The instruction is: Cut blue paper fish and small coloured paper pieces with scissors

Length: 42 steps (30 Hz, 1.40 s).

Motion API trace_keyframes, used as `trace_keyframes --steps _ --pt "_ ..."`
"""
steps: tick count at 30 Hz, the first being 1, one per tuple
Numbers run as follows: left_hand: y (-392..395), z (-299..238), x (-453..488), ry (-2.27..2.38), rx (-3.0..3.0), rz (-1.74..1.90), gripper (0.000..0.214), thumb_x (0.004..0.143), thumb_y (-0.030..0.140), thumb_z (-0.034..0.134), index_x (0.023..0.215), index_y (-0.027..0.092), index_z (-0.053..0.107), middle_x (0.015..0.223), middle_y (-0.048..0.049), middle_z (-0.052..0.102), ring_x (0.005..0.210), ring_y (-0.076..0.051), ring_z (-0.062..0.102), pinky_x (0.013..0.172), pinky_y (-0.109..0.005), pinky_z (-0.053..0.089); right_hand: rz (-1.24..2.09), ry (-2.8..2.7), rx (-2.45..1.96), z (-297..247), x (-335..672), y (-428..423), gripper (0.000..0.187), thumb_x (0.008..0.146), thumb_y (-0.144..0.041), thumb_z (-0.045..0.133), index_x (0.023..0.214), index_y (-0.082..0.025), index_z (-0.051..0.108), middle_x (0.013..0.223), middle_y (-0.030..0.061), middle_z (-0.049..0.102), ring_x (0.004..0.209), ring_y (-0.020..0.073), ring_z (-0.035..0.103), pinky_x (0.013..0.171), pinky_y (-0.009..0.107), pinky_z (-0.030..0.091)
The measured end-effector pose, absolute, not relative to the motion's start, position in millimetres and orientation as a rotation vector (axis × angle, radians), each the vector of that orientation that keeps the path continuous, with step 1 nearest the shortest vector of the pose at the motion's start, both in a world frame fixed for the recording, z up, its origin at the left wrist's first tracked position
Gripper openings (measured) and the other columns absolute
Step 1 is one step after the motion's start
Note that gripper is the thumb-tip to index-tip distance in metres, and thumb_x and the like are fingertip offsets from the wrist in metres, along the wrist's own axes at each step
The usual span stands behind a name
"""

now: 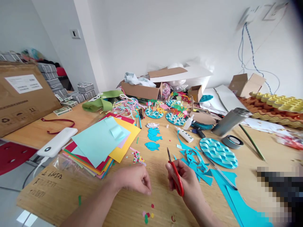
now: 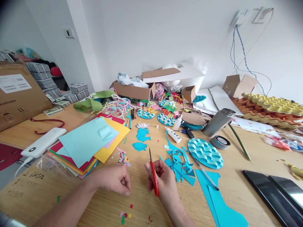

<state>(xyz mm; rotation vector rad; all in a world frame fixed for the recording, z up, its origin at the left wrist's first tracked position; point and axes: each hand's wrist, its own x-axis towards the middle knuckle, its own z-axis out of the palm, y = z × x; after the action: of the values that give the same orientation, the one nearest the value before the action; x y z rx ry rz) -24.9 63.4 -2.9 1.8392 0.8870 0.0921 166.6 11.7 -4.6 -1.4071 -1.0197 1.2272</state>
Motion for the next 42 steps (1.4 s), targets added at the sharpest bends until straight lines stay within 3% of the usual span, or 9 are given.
trace_keyframes --steps 3,6,10,13,19,29,42 --pt "75 -7 -27 1.13 1.846 0.347 0.018 0.072 0.03 0.062 0.071 0.019 0.076 0.058 0.0005 0.068 0.053 -0.014 0.056 0.047 -0.021 0.033 1.223 -0.998 -1.414 -3 167 11 0.049 0.066 -0.059 0.074 0.064 -0.02 0.046 0.046 -0.0066 0.051 0.032 0.0086 0.048 0.034 0.019 0.035" --pt "86 -9 -30 1.376 1.918 0.477 0.027 0.082 0.031 0.054 0.075 0.015 0.074 0.068 -0.0048 0.073 0.062 -0.018 0.063 0.054 -0.023 0.04 1.22 -1.003 -1.41 -2 166 10 0.048 0.069 -0.059 0.072 0.065 -0.02 0.046 0.047 -0.0067 0.051 0.033 0.0085 0.049 0.034 0.019 0.034" --pt "89 -6 -32 1.542 2.033 0.438 0.02 0.08 0.022 0.055 0.083 0.019 0.075 0.083 -0.0076 0.075 0.079 -0.022 0.066 0.069 -0.028 0.044 1.233 -1.0 -1.395 -1 166 9 0.048 0.068 -0.061 0.072 0.065 -0.02 0.045 0.047 -0.0069 0.051 0.032 0.0088 0.048 0.034 0.019 0.034" --pt "85 -4 -31 1.607 2.138 0.338 0.02 0.08 0.019 0.054 0.077 0.021 0.074 0.086 -0.0095 0.074 0.084 -0.024 0.066 0.076 -0.032 0.043 1.237 -0.99 -1.389 -1 166 10 0.049 0.067 -0.061 0.073 0.065 -0.021 0.045 0.047 -0.0069 0.051 0.032 0.0086 0.048 0.034 0.019 0.035" --pt "80 -5 -28 1.639 2.293 0.184 0.022 0.084 0.021 0.052 0.075 0.017 0.072 0.086 -0.0156 0.072 0.082 -0.028 0.066 0.074 -0.036 0.044 1.25 -0.98 -1.377 -4 167 12 0.05 0.065 -0.06 0.075 0.064 -0.02 0.045 0.045 -0.0073 0.051 0.031 0.0074 0.047 0.033 0.018 0.034" --pt "76 -3 -24 1.641 2.395 0.092 0.025 0.085 0.025 0.05 0.077 0.015 0.072 0.081 -0.0167 0.071 0.08 -0.029 0.067 0.069 -0.035 0.045 1.272 -0.987 -1.37 -4 167 12 0.049 0.068 -0.059 0.074 0.065 -0.02 0.045 0.044 -0.0072 0.051 0.032 0.0071 0.047 0.034 0.017 0.034" --pt "83 -10 -24 1.717 2.171 0.349 0.019 0.08 0.016 0.052 0.081 0.016 0.072 0.085 -0.0143 0.072 0.082 -0.028 0.066 0.073 -0.036 0.043 1.266 -0.987 -1.365 -12 169 13 0.049 0.065 -0.059 0.076 0.064 -0.02 0.047 0.045 -0.007 0.052 0.03 0.0082 0.048 0.032 0.018 0.034"
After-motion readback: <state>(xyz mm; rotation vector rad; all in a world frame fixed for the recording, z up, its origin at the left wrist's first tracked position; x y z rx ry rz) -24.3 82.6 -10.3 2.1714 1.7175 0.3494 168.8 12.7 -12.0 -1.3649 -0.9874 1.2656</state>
